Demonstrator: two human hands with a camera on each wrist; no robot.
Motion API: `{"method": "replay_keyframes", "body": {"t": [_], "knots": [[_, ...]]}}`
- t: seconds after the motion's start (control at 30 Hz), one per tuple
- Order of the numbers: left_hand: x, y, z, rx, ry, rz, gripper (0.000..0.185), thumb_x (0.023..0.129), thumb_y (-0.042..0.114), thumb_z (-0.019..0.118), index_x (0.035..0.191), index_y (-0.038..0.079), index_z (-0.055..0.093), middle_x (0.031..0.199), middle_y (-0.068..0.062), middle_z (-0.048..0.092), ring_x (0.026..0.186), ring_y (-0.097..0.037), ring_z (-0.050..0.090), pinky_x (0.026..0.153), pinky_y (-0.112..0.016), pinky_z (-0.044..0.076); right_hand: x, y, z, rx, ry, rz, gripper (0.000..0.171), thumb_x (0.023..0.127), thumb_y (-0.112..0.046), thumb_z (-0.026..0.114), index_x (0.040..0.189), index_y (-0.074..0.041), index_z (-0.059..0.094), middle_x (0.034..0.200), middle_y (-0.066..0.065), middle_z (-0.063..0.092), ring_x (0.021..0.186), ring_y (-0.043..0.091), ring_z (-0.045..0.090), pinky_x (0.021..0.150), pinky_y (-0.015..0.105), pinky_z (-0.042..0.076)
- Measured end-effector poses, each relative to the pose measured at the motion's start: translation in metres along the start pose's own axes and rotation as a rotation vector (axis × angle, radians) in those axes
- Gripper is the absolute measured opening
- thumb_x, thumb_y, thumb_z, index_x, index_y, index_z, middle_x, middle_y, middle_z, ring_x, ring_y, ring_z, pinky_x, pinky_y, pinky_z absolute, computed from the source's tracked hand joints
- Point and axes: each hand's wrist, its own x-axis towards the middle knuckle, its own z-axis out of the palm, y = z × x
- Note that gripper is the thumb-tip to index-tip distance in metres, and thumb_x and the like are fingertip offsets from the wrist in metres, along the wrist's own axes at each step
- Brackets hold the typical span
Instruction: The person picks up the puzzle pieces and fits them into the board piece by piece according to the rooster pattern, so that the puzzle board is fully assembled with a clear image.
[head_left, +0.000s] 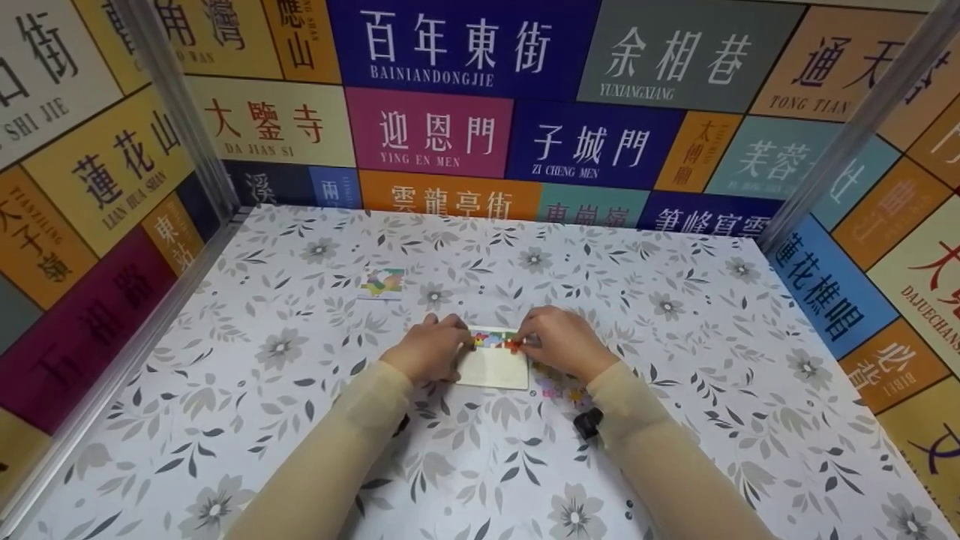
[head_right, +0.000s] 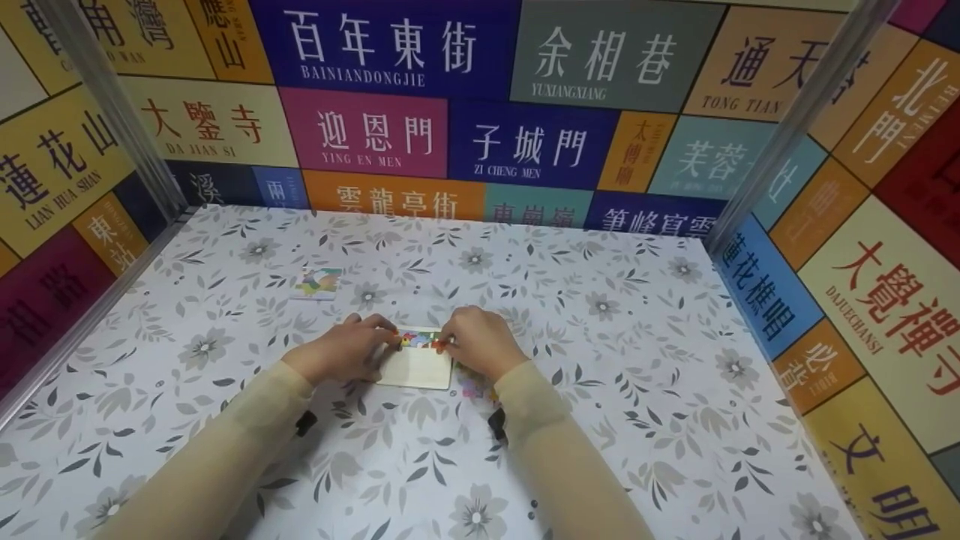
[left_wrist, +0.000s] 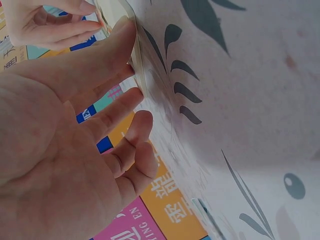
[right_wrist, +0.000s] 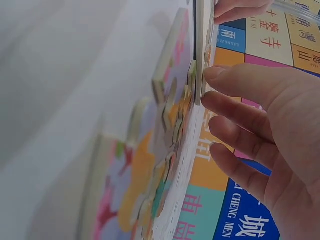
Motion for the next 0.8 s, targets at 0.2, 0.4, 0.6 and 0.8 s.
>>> {"method": "replay_keyframes", "body": {"t": [0.2, 0.4, 0.6, 0.8], "knots": [[-0.0001, 0.0002, 0.0, 0.004, -0.005, -0.01, 0.051, 0.081, 0.015, 0.088, 0.129, 0.017, 0.071, 0.147, -0.004, 0.055, 0.124, -0.032, 0.05, 0.104, -0.048, 0.045, 0.0027, -0.0011, 0.0013, -0.005, -0.007, -0.006, 0.012, 0.091, -0.021, 0.079, 0.102, -0.02, 0.084, 0.104, -0.002, 0.075, 0.097, 0.019, 0.07, 0.088, 0.039, 0.058], [-0.0008, 0.0007, -0.0004, 0.021, 0.01, 0.012, 0.048, 0.081, 0.015, 0.088, 0.126, 0.015, 0.072, 0.144, -0.006, 0.057, 0.12, -0.035, 0.051, 0.101, -0.05, 0.048, 0.0028, -0.002, 0.0032, -0.02, 0.011, -0.035, 0.01, 0.091, -0.02, 0.08, 0.1, -0.019, 0.084, 0.102, -0.002, 0.075, 0.094, 0.017, 0.069, 0.085, 0.039, 0.058], [-0.0002, 0.0, 0.0006, 0.03, 0.007, 0.007, 0.048, 0.082, 0.016, 0.088, 0.127, 0.016, 0.072, 0.144, -0.006, 0.057, 0.121, -0.035, 0.051, 0.101, -0.049, 0.047, 0.0029, -0.0036, 0.0028, -0.03, -0.02, -0.016, 0.01, 0.091, -0.021, 0.079, 0.101, -0.019, 0.084, 0.104, -0.003, 0.075, 0.097, 0.018, 0.069, 0.088, 0.039, 0.058], [0.0004, 0.0004, -0.0005, 0.02, -0.015, -0.008, 0.05, 0.083, 0.016, 0.086, 0.13, 0.016, 0.071, 0.147, -0.006, 0.055, 0.124, -0.034, 0.05, 0.105, -0.049, 0.045, 0.0026, -0.004, 0.0012, -0.009, -0.044, 0.016, 0.012, 0.092, -0.021, 0.078, 0.102, -0.018, 0.084, 0.107, -0.003, 0.074, 0.099, 0.017, 0.069, 0.091, 0.038, 0.057]]}}
